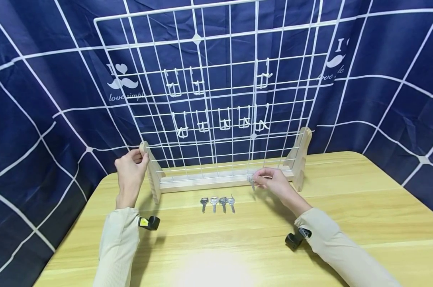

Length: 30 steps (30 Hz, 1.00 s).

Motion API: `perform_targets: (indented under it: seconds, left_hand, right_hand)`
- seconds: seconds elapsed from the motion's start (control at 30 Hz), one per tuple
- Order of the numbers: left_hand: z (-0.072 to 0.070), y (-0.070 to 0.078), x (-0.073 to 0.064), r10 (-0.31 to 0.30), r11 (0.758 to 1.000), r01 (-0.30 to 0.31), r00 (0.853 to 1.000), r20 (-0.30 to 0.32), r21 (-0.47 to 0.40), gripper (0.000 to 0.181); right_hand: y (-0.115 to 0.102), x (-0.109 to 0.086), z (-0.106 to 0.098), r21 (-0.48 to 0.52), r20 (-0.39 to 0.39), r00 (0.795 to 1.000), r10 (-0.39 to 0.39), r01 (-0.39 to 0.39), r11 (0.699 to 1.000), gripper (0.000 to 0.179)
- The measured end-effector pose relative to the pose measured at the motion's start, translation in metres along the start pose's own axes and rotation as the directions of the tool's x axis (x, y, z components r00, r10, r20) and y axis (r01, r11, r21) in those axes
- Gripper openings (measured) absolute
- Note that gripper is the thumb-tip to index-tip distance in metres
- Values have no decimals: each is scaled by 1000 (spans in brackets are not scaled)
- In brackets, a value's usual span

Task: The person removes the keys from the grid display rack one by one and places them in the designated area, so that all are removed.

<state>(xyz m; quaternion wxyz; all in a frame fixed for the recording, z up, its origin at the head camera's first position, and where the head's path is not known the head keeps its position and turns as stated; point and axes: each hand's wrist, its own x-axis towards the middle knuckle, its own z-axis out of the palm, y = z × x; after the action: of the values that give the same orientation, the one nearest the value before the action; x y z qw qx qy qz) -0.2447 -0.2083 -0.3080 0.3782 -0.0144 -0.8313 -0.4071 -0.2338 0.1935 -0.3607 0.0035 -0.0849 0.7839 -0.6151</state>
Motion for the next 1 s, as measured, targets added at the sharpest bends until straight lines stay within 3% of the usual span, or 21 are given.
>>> perform_targets:
  seconds: [0.27,0.73,1.0]
  left_hand:
    - [0,1,1,6,1000,-6,1000,3,1,22]
    - [-1,-1,0,31,999,-31,1000,5,43,20]
    - [-1,-1,-1,14,999,-15,1000,11,36,21]
  right_hand:
    - [6,1,1,41,48,997,57,-59,997,9]
    - [7,-4,9,-24,109,969,220,-219,975,12]
    - [9,-3,15,-33,142,957,254,-252,967,9]
